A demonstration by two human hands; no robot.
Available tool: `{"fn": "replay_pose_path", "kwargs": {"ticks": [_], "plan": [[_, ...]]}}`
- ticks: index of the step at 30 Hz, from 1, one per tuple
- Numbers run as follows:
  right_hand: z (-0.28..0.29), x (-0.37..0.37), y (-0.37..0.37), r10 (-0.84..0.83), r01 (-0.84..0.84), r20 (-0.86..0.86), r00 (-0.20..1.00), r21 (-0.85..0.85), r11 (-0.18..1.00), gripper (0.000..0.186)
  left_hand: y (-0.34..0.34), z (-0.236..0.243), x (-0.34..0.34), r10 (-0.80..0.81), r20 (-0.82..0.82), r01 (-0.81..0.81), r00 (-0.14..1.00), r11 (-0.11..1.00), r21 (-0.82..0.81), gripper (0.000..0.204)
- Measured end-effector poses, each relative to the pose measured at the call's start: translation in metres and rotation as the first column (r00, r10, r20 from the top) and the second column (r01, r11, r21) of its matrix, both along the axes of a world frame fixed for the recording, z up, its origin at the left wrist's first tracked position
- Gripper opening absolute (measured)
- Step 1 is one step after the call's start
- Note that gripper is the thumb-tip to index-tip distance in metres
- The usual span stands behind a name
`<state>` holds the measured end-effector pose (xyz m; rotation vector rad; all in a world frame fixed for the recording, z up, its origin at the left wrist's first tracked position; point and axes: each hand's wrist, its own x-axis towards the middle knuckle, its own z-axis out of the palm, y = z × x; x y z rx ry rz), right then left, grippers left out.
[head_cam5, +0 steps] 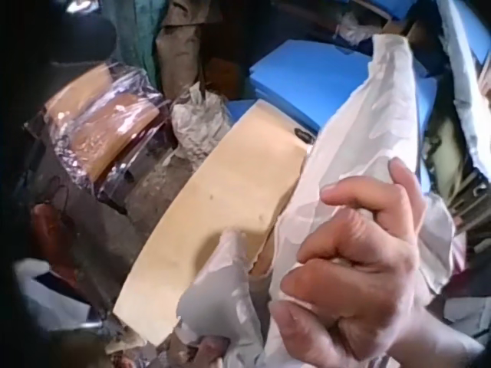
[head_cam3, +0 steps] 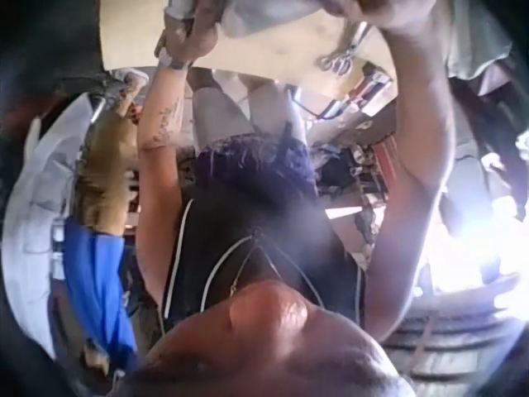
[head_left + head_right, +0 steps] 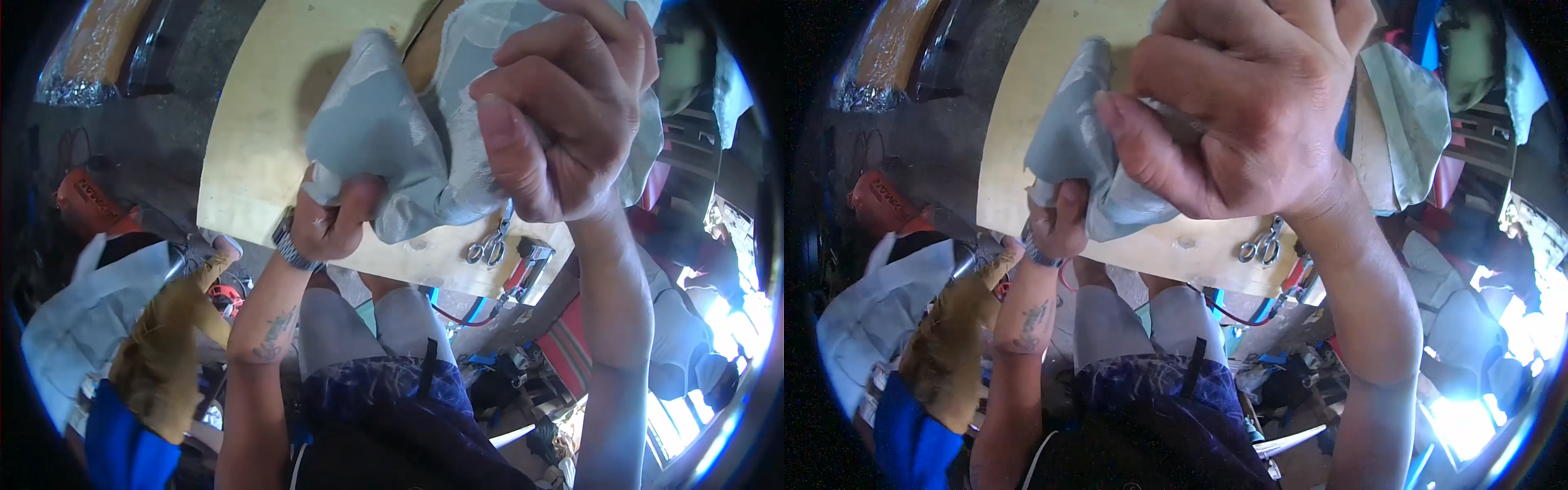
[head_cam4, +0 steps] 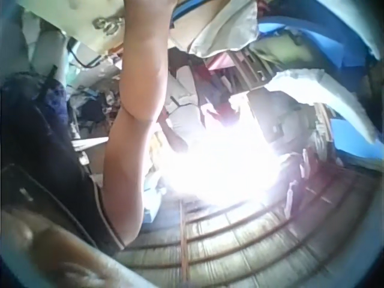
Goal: Reupholstering a furniture component by stretching fabric over a frame and securing it with a pneumatic stapler.
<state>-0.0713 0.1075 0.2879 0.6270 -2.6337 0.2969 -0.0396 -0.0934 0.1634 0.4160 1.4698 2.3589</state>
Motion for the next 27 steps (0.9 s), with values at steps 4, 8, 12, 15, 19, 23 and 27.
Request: {"fn": "replay_pose_path", "kwargs": {"ticks": [4, 8, 12, 15, 19, 23, 27], "plan": [[0.0, 0.0, 0.001, -0.027, 0.027, 0.001, 1.0, -0.034, 0.999, 0.023, -0.011, 0.028, -0.001, -0.029, 0.25, 0.033, 0.968, 0.999, -0.012, 0.018], [-0.007, 0.001, 0.002, -0.052, 0.052, 0.003, 0.999, -0.064, 0.997, 0.028, -0.006, 0.049, -0.012, -0.28, -0.306, 0.102, 0.91, 0.866, -0.489, 0.021], [-0.022, -0.006, 0.006, -0.006, -0.012, -0.174, 0.985, -0.106, 0.994, 0.029, -0.007, 0.033, -0.03, -0.256, -0.205, 0.215, 0.945, 0.955, -0.204, 0.024], [-0.02, -0.007, 0.005, 0.004, -0.026, -0.185, 0.983, -0.119, 0.992, 0.03, -0.01, 0.022, -0.023, -0.272, -0.068, 0.266, 0.96, 0.96, -0.085, 0.024], [-0.017, -0.006, 0.008, 0.015, -0.023, -0.063, 0.998, -0.132, 0.991, 0.031, -0.01, 0.008, -0.009, -0.149, 0.092, 0.141, 0.985, 0.986, 0.084, 0.025], [-0.035, 0.022, 0.033, -0.05, -0.02, -0.138, 0.989, -0.464, 0.886, 0.026, -0.002, -0.005, -0.008, -0.034, -0.08, 0.043, 0.996, 0.993, 0.111, 0.025], [-0.055, 0.051, 0.043, -0.129, -0.043, -0.182, 0.975, -0.721, 0.691, 0.024, 0.005, -0.018, 0.002, -0.047, -0.125, 0.064, 0.991, 0.989, 0.132, 0.027]]}}
